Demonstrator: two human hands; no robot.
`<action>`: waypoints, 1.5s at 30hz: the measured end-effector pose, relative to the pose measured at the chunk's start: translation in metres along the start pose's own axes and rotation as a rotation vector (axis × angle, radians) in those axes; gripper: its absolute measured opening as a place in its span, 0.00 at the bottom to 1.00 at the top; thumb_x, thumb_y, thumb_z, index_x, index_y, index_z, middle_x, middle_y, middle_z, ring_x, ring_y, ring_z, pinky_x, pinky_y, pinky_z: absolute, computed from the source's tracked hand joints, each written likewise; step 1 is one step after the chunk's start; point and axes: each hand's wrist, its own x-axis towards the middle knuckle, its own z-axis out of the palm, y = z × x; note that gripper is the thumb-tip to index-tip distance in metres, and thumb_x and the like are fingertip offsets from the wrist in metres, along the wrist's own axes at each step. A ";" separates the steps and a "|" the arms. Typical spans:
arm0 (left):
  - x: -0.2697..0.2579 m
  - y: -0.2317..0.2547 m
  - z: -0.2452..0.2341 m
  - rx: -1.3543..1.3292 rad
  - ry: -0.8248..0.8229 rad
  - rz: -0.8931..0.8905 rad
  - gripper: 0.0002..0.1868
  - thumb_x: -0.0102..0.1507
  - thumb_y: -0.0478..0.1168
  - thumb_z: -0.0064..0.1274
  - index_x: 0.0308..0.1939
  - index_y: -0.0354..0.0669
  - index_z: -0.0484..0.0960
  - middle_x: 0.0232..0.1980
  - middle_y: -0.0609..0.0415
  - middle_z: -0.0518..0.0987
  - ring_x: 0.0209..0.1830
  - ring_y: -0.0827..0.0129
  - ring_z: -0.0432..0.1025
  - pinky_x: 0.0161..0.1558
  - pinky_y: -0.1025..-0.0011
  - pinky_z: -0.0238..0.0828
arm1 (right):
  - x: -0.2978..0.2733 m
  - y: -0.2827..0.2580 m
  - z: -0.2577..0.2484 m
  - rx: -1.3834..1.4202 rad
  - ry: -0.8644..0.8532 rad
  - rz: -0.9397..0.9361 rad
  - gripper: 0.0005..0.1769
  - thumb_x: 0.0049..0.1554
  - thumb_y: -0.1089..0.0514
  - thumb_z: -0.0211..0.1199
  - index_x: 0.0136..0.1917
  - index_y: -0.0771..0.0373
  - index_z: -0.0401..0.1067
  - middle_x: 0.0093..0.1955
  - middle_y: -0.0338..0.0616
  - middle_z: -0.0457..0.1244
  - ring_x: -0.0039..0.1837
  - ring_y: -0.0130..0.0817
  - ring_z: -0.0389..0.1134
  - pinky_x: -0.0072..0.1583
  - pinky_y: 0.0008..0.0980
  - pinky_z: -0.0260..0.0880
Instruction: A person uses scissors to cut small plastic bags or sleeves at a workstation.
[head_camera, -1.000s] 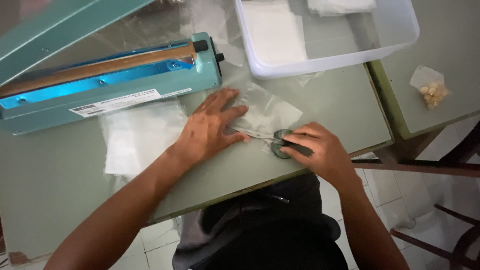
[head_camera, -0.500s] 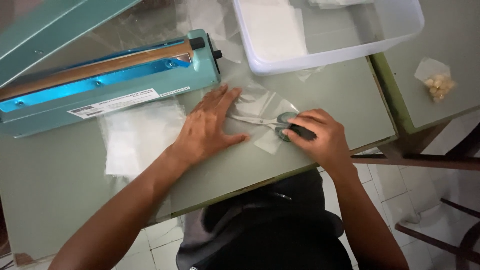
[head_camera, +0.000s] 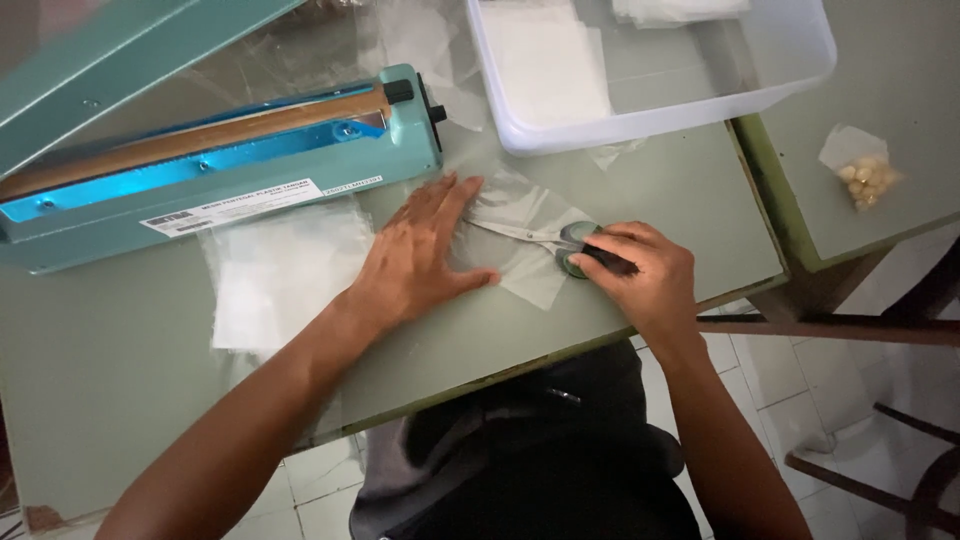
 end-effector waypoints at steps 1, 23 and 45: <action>0.000 0.002 -0.001 0.000 0.001 0.001 0.54 0.55 0.59 0.68 0.79 0.49 0.58 0.75 0.32 0.66 0.77 0.39 0.59 0.73 0.43 0.53 | 0.000 -0.002 0.000 -0.001 0.001 -0.001 0.12 0.56 0.60 0.77 0.53 0.65 0.82 0.47 0.49 0.71 0.48 0.44 0.75 0.46 0.32 0.77; 0.000 0.001 0.000 -0.018 0.013 0.034 0.51 0.55 0.56 0.68 0.77 0.46 0.62 0.74 0.37 0.68 0.78 0.44 0.58 0.76 0.46 0.48 | -0.005 -0.003 0.003 -0.012 0.078 0.069 0.12 0.54 0.59 0.80 0.50 0.64 0.83 0.46 0.50 0.72 0.44 0.41 0.76 0.42 0.30 0.77; -0.004 -0.010 0.016 0.173 0.144 0.206 0.39 0.59 0.58 0.63 0.69 0.42 0.76 0.76 0.40 0.67 0.78 0.48 0.59 0.76 0.52 0.52 | -0.026 -0.024 0.015 -0.204 0.120 -0.027 0.12 0.53 0.53 0.80 0.44 0.61 0.82 0.41 0.43 0.73 0.46 0.37 0.76 0.44 0.29 0.78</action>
